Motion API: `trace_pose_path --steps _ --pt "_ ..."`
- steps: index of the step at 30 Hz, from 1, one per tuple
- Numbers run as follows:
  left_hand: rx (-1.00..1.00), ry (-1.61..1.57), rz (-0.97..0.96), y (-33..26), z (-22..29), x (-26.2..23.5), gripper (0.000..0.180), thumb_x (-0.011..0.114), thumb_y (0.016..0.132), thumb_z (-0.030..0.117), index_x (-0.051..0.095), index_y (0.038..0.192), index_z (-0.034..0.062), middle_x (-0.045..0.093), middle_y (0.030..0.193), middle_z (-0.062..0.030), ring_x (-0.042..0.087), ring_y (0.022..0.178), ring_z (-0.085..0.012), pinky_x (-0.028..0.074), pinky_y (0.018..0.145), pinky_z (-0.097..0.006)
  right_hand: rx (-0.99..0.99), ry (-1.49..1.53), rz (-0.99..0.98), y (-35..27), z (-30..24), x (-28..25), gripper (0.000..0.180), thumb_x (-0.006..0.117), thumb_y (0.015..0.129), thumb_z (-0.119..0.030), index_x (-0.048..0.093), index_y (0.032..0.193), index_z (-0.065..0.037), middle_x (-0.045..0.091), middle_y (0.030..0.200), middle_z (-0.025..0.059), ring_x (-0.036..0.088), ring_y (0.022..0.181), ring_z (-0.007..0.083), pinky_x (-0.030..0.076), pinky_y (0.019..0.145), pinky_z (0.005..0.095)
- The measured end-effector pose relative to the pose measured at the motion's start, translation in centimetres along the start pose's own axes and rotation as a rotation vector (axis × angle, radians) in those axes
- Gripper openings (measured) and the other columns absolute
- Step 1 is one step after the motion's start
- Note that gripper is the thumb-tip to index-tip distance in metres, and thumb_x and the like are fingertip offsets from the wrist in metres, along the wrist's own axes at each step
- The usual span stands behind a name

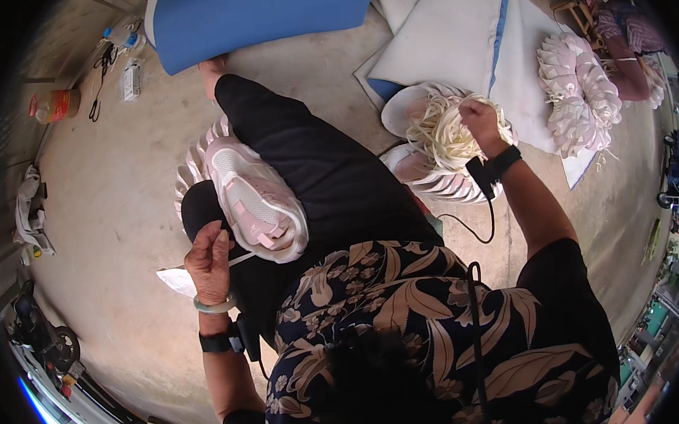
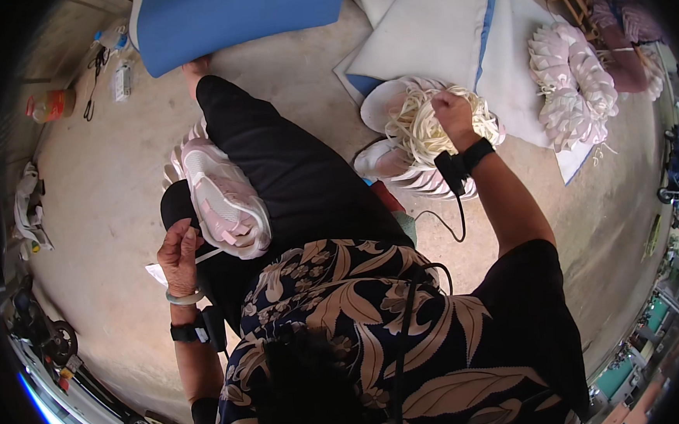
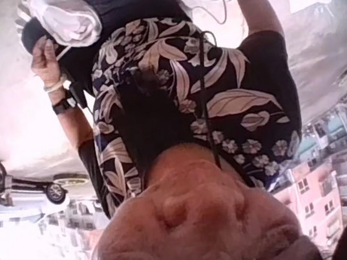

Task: The recorder is lacing a pink and white shoe while sitting on a tiled floor.

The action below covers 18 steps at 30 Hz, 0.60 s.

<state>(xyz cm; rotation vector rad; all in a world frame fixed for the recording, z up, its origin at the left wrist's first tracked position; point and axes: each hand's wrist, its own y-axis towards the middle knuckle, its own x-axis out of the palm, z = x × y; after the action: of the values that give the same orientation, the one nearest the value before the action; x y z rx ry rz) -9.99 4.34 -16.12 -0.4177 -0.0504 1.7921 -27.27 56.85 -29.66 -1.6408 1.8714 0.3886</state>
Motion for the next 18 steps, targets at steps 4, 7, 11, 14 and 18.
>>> trace_pose_path --steps 4,7,11,14,18 --pt "-0.034 0.085 0.019 -0.3 0.0 -0.4 0.018 0.060 0.084 0.007 0.061 0.099 -0.0016 0.061 0.086 -0.0028 0.057 0.069 -0.0086 0.049 0.064 -0.022 -0.064 -0.344 -0.033 -1.9 2.4 1.6 0.010 0.060 0.073 -0.021 0.064 0.077 -0.013 0.060 0.068 0.0127 0.060 0.065 0.0298 0.047 0.059 0.0367" --pt "-0.039 0.154 0.045 -0.4 0.0 -0.4 0.017 0.060 0.084 0.008 0.061 0.098 -0.0011 0.061 0.083 -0.0021 0.057 0.067 -0.0084 0.048 0.062 -0.021 -0.222 -0.518 -0.138 -2.2 2.8 3.9 0.011 0.054 0.073 -0.018 0.063 0.076 -0.013 0.061 0.074 0.0138 0.060 0.071 0.0324 0.048 0.064 0.0404" --pt "-0.047 0.187 0.065 -0.4 0.3 -0.2 0.016 0.060 0.084 0.008 0.061 0.098 -0.0009 0.061 0.081 -0.0017 0.057 0.066 -0.0080 0.048 0.062 -0.021 -0.244 -0.659 -0.280 -2.6 3.7 6.0 0.013 0.051 0.074 -0.014 0.063 0.079 -0.011 0.062 0.082 0.0146 0.061 0.077 0.0331 0.048 0.069 0.0416" --pt "-0.049 0.255 0.047 -0.4 0.9 -0.1 0.016 0.060 0.084 0.007 0.062 0.097 -0.0005 0.061 0.080 -0.0022 0.057 0.066 -0.0083 0.048 0.062 -0.021 -0.190 -0.839 -0.309 -3.2 4.7 6.8 0.013 0.052 0.074 -0.011 0.062 0.082 -0.009 0.062 0.085 0.0152 0.061 0.080 0.0332 0.048 0.070 0.0421" --pt "-0.064 0.279 0.051 -0.4 1.4 -0.3 0.015 0.060 0.084 0.006 0.062 0.097 -0.0007 0.062 0.079 -0.0040 0.058 0.065 -0.0093 0.048 0.062 -0.021 -0.111 -0.856 -0.304 -3.6 5.0 7.1 0.012 0.053 0.074 -0.011 0.062 0.082 -0.009 0.061 0.083 0.0142 0.060 0.081 0.0331 0.047 0.068 0.0425"
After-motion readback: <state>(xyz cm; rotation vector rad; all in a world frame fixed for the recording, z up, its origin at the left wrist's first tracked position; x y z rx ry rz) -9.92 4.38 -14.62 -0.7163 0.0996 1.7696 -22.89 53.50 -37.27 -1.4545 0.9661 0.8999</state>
